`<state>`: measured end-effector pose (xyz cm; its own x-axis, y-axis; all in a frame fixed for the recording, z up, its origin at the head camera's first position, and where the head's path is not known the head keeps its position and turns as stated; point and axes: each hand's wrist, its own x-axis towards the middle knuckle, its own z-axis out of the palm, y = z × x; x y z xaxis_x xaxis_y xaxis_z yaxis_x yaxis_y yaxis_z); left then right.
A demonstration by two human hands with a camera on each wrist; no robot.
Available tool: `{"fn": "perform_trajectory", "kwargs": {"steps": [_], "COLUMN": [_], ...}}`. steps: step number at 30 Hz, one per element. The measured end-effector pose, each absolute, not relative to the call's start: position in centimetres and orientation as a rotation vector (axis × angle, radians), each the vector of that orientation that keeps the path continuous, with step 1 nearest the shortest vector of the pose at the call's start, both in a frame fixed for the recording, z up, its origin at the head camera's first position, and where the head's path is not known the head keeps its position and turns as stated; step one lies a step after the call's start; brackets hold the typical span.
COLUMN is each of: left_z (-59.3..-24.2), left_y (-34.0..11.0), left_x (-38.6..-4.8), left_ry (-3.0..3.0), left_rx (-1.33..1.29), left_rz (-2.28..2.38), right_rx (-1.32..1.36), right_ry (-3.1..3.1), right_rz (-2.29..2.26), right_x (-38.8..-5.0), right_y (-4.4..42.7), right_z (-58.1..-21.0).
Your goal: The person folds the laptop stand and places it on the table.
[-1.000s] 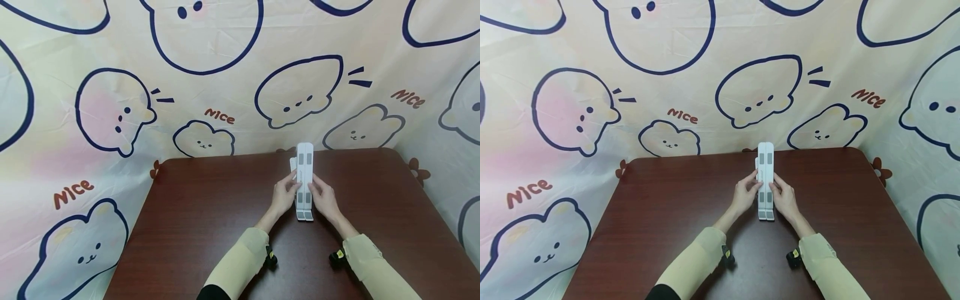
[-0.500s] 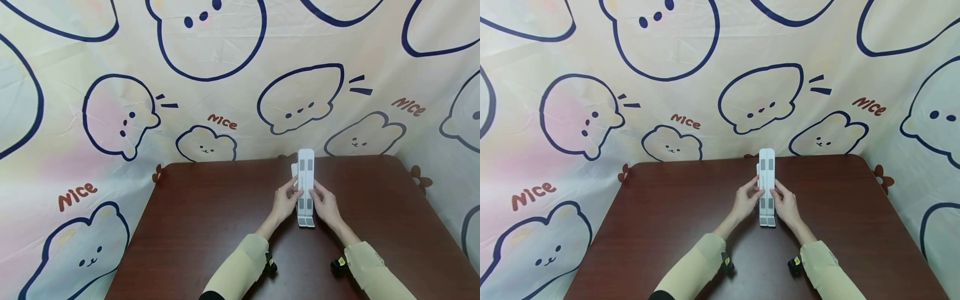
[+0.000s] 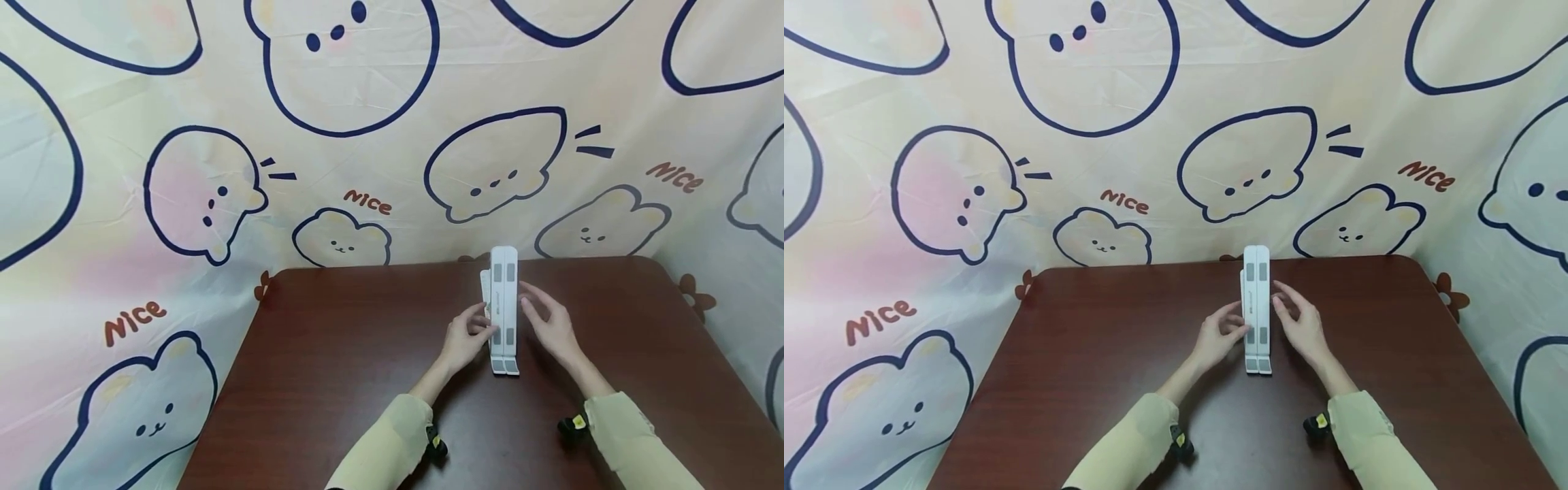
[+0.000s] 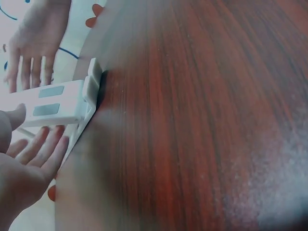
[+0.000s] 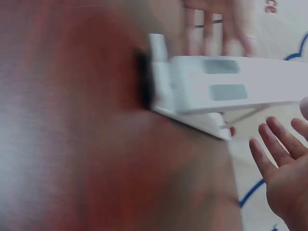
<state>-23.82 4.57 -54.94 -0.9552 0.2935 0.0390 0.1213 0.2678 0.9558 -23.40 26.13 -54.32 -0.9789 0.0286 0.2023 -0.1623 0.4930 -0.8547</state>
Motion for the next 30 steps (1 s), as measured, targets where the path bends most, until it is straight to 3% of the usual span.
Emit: {"fn": "perform_trajectory", "kwargs": {"steps": [13, 30], "left_z": [-56.1, -57.1], "left_y": [4.0, 4.2], "left_x": [-23.5, -23.7], "left_ry": [2.038, 1.958], "left_rx": [0.303, 0.175], "left_rz": [1.86, 1.949], "right_rx": [0.278, 0.1], "right_ry": [-2.381, -2.553], "right_rz": [2.0, 1.828], "right_x": [-25.9, -28.1], "right_y": [27.7, 26.7], "right_z": [-49.0, -48.1]}}
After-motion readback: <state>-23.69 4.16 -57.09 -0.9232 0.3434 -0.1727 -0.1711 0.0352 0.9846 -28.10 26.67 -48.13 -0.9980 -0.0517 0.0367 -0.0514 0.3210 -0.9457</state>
